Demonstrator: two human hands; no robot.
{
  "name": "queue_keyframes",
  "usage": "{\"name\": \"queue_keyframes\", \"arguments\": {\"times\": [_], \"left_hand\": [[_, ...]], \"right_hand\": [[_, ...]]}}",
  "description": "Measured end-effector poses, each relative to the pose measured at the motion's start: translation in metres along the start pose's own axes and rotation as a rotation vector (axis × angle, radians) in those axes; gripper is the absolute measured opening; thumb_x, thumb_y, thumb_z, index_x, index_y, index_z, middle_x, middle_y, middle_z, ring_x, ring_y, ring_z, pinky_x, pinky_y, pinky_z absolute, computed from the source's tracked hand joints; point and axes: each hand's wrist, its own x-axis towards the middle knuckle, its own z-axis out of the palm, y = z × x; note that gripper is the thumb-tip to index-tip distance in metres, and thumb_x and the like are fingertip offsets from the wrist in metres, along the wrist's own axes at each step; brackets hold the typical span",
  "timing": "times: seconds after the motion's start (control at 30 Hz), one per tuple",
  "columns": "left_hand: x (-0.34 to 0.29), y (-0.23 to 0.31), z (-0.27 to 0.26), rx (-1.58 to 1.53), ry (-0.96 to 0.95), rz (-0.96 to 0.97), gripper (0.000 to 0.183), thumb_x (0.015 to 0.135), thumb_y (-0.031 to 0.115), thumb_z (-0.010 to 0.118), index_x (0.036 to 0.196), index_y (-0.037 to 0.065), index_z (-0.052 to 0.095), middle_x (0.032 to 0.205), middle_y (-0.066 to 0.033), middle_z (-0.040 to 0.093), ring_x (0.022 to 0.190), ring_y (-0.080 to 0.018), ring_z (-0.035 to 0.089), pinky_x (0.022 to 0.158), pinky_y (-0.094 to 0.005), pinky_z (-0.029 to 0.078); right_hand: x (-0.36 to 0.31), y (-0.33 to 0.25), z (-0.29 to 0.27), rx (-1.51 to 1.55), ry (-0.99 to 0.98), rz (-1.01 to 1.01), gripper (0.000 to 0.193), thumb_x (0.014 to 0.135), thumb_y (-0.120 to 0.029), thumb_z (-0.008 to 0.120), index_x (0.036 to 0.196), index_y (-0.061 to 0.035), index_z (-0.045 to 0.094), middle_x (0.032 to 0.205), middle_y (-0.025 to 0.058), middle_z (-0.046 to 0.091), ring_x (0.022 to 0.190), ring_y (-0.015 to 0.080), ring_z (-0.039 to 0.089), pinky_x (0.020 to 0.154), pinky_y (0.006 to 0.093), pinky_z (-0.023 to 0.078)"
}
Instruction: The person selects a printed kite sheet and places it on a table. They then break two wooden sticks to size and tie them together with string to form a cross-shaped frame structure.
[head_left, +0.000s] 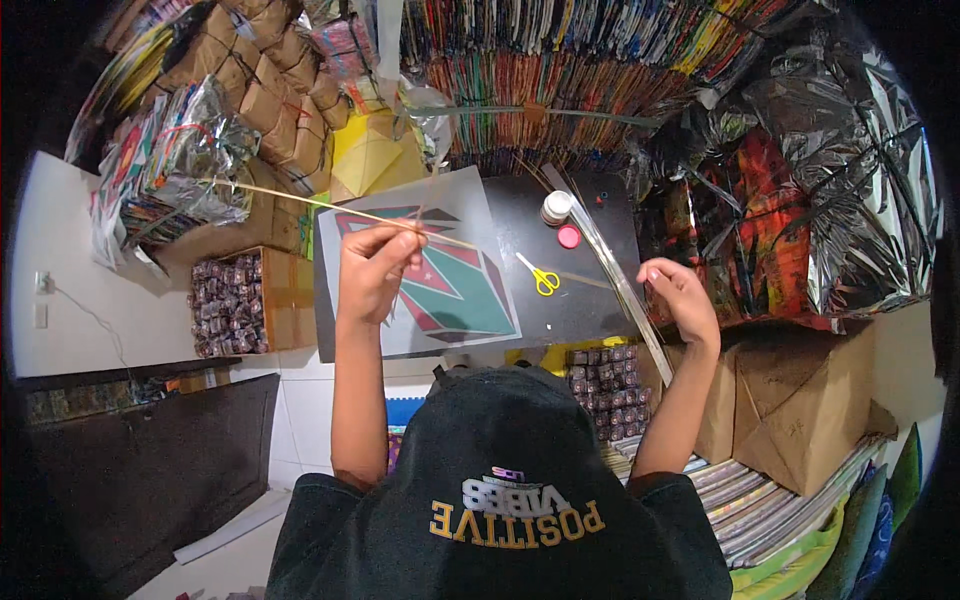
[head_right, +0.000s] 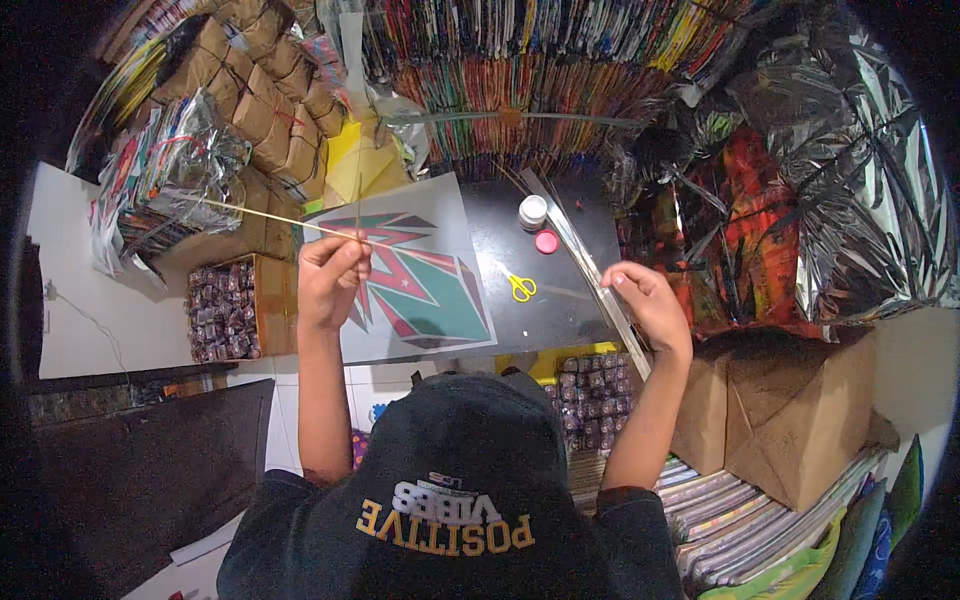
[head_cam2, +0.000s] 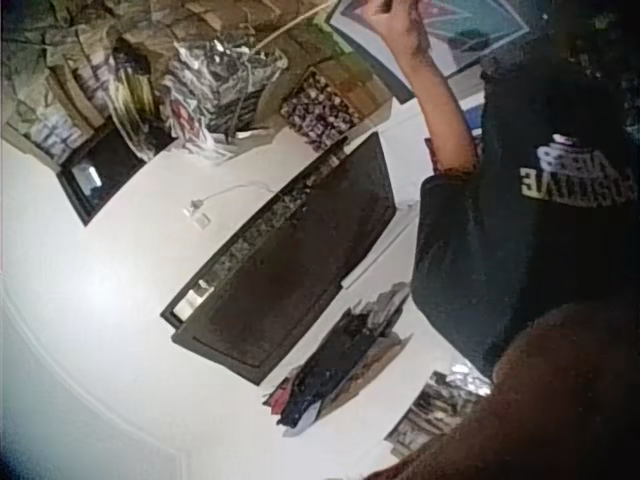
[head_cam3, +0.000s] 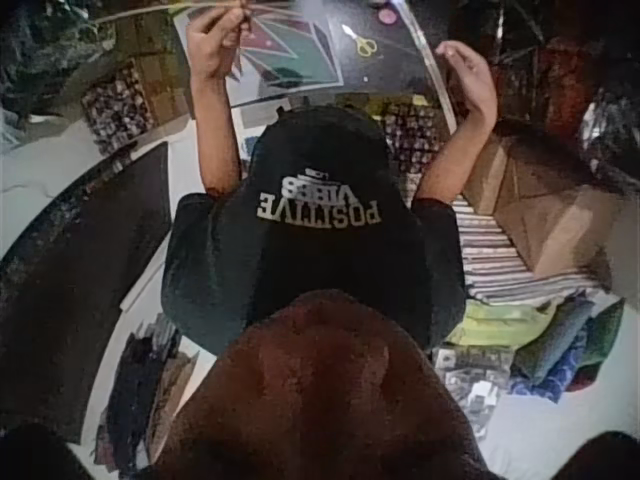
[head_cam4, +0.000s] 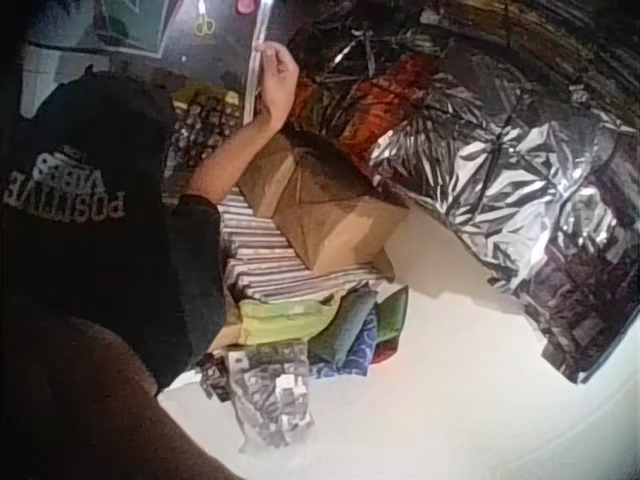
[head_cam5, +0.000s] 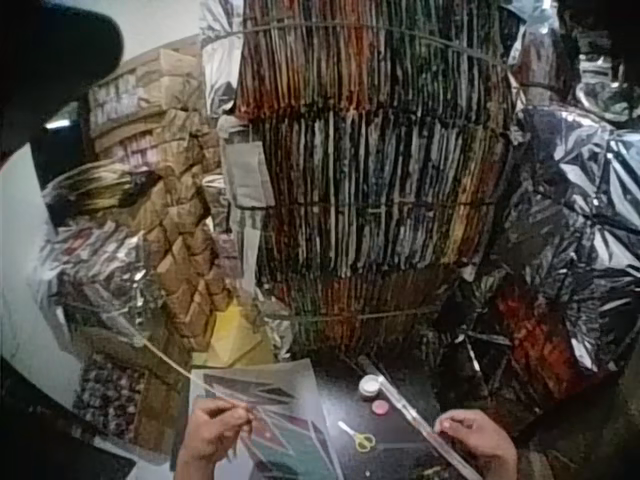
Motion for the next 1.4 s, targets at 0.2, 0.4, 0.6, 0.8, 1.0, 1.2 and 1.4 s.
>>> {"name": "queue_keyframes", "arguments": {"times": [0.2,0.4,0.6,0.8,1.0,1.2,1.4], "left_hand": [[0.009,-0.001,0.020,-0.098,0.062,-0.021,0.023,0.092,0.005,0.069,0.110,-0.008,0.069,0.093,-0.0144,0.072,0.072,-0.0145,0.065,0.067,-0.0252,0.054],[0.010,-0.017,0.063,-0.045,0.019,-0.097,0.025,0.092,0.005,0.070,0.113,-0.009,0.069,0.094,-0.0126,0.073,0.072,-0.0125,0.065,0.068,-0.0245,0.055],[0.006,-0.030,0.087,0.122,-0.054,-0.073,0.023,0.092,0.007,0.072,0.110,-0.008,0.071,0.094,-0.0119,0.074,0.073,-0.0116,0.065,0.067,-0.0253,0.055],[0.002,-0.023,0.088,0.267,-0.038,-0.025,0.021,0.091,0.005,0.072,0.107,-0.009,0.072,0.095,-0.0111,0.074,0.071,-0.0110,0.063,0.066,-0.0253,0.053],[0.003,-0.027,0.088,0.359,-0.074,0.001,0.017,0.090,0.003,0.072,0.104,-0.006,0.075,0.096,-0.0123,0.074,0.074,-0.0108,0.064,0.068,-0.0249,0.052],[0.002,-0.041,0.084,0.474,-0.206,0.078,0.015,0.090,0.002,0.071,0.102,-0.004,0.076,0.096,-0.0113,0.075,0.077,-0.0122,0.065,0.070,-0.0259,0.052],[-0.003,-0.030,0.086,0.659,-0.287,0.030,0.014,0.088,0.006,0.072,0.098,-0.003,0.076,0.090,-0.0101,0.073,0.077,-0.0127,0.065,0.067,-0.0275,0.051]], "right_hand": [[0.005,0.041,0.010,-0.414,0.036,-0.108,0.027,0.097,-0.013,0.059,0.119,0.0004,0.067,0.111,0.0097,0.068,0.099,0.0170,0.062,0.092,0.0297,0.047],[0.025,0.011,0.095,-0.397,0.220,-0.557,0.048,0.096,-0.013,0.057,0.143,-0.0021,0.051,0.142,0.0183,0.055,0.135,0.0284,0.050,0.114,0.0372,0.035],[0.020,-0.018,0.167,0.092,0.077,-0.511,0.032,0.102,-0.013,0.049,0.131,-0.0013,0.057,0.125,0.0131,0.063,0.119,0.0213,0.059,0.104,0.0352,0.042],[0.001,-0.035,0.165,0.010,0.001,-0.410,0.018,0.103,-0.012,0.047,0.103,-0.0008,0.062,0.094,0.0069,0.066,0.089,0.0118,0.060,0.081,0.0286,0.048],[-0.004,-0.040,0.172,0.064,-0.083,-0.522,0.018,0.102,-0.009,0.046,0.098,-0.0006,0.061,0.082,0.0028,0.058,0.075,0.0067,0.050,0.069,0.0246,0.042],[-0.010,-0.058,0.168,0.144,-0.180,-0.414,0.018,0.102,-0.008,0.045,0.095,-0.0012,0.060,0.075,-0.0027,0.049,0.068,0.0048,0.043,0.061,0.0232,0.036],[-0.014,-0.089,0.147,0.609,-0.237,-0.063,0.029,0.107,-0.022,0.045,0.105,-0.0003,0.064,0.062,-0.0115,0.034,0.046,-0.0020,0.024,0.041,0.0183,0.020]]}}
